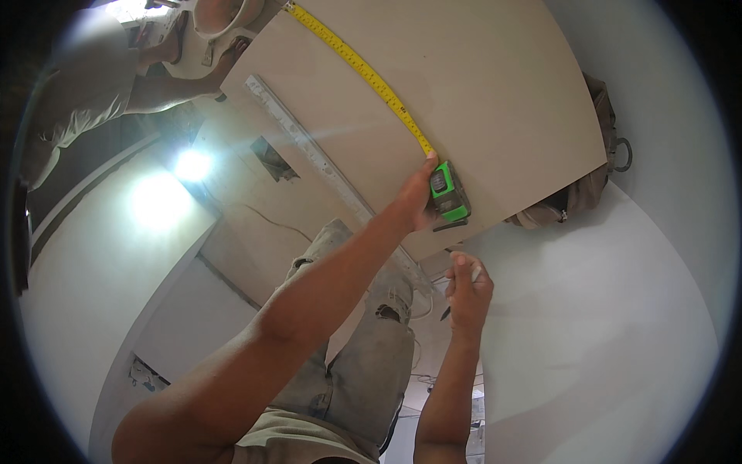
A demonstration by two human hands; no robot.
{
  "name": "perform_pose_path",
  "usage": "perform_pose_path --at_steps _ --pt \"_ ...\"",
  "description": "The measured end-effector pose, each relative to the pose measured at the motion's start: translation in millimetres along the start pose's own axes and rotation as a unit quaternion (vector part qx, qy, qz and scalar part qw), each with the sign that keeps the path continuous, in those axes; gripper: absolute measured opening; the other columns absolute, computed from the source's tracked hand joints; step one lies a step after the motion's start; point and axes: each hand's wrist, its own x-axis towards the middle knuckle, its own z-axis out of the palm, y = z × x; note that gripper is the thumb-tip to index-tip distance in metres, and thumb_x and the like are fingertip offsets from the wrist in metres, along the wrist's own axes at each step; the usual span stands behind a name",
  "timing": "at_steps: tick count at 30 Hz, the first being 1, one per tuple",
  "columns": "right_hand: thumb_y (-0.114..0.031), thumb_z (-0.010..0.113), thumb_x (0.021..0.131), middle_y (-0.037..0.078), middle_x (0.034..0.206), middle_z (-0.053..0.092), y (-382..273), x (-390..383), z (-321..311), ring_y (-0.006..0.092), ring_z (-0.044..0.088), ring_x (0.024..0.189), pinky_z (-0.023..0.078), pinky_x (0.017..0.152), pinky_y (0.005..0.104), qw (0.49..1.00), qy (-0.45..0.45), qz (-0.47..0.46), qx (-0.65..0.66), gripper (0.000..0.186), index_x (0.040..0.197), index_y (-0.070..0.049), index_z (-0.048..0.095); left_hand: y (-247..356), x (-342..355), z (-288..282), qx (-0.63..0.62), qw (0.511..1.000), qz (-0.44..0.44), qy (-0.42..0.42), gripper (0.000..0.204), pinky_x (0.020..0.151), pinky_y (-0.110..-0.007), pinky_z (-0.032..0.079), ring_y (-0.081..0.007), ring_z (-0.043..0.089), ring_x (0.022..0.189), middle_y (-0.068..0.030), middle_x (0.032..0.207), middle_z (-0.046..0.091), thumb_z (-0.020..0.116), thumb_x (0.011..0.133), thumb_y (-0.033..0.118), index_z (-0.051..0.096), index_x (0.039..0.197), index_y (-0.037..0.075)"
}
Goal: The person measures and marks a large ceramic tile using a tape measure, ruler, and pencil, then uses an angle grinder to cut the tile along the marked line. The person handles the tile and tools directly on the floor.
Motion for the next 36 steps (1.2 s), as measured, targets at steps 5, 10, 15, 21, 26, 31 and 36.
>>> perform_pose_path --at_steps 5,10,15,21,26,31,36 --pt "-0.037 0.066 0.097 0.0 0.074 0.056 3.9 1.2 0.7 0.0022 0.042 0.051 0.032 0.044 0.0196 1.0 -0.007 0.019 -0.012 0.036 0.104 -0.001 0.067 -1.4 -4.5 -5.3 -0.012 1.0 -0.011 0.025 0.047 0.083 -0.047 0.057 -0.0279 0.066 0.086 -0.0106 0.092 0.065 0.053 0.098 0.056 0.057 0.104 0.009" --pt "-0.037 0.066 0.097 0.0 0.074 0.057 17.6 5.2 0.1 0.0024 0.041 0.05 0.032 0.043 0.0198 0.999 -0.028 0.023 -0.009 0.036 0.103 -0.001 0.066 -4.8 -8.0 -22.1 -0.023 0.999 0.007 0.047 0.047 0.083 -0.048 0.057 -0.0293 0.067 0.087 -0.0121 0.093 0.066 0.055 0.098 0.055 0.057 0.104 0.008" --pt "-0.035 0.067 0.096 0.0 0.074 0.058 18.4 4.5 4.4 0.0035 0.044 0.053 0.035 0.046 0.0215 0.999 -0.033 0.02 -0.033 0.033 0.102 -0.003 0.067 -2.2 -9.2 -28.9 -0.04 0.999 0.024 0.0 0.046 0.084 -0.047 0.057 -0.0299 0.068 0.088 -0.0137 0.094 0.066 0.055 0.098 0.053 0.057 0.105 0.007" --pt "-0.031 0.078 0.083 0.015 0.097 0.061 84.2 33.8 2.3 0.0294 0.065 0.077 0.053 0.066 0.0423 0.873 -0.009 -0.26 -0.412 0.044 0.109 -0.001 0.061 4.8 -49.0 -37.0 -0.032 0.991 0.067 -0.113 0.052 0.079 -0.041 0.058 -0.0245 0.069 0.087 -0.011 0.092 0.068 0.055 0.097 0.057 0.061 0.106 0.006" --pt "-0.026 0.083 0.074 0.02 0.116 0.051 112.9 26.1 34.6 0.0411 0.065 0.089 0.055 0.075 0.0506 0.837 -0.036 -0.127 -0.532 0.059 0.116 -0.005 0.047 33.5 -104.8 -65.4 0.06 0.988 0.133 -0.049 0.058 0.083 -0.042 0.057 -0.0277 0.069 0.089 -0.015 0.098 0.069 0.051 0.097 0.06 0.062 0.106 0.004" --pt "-0.028 0.077 0.079 0.019 0.113 0.05 141.6 22.9 35.5 0.0407 0.066 0.089 0.056 0.071 0.0498 0.835 -0.043 -0.112 -0.537 0.053 0.116 -0.007 0.045 60.9 -149.3 -107.0 0.161 0.979 0.123 0.008 0.055 0.083 -0.042 0.057 -0.0282 0.069 0.088 -0.0161 0.098 0.069 0.049 0.098 0.056 0.063 0.106 0.003" --pt "-0.021 0.073 0.081 0.019 0.113 0.052 161.5 29.2 23.7 0.0407 0.066 0.088 0.056 0.071 0.05 0.846 -0.024 -0.213 -0.488 0.047 0.117 -0.007 0.047 64.8 -172.8 -133.3 0.218 0.968 0.107 0.066 0.043 0.077 -0.039 0.056 -0.0254 0.068 0.083 -0.014 0.093 0.069 0.052 0.097 0.046 0.062 0.103 0.004"
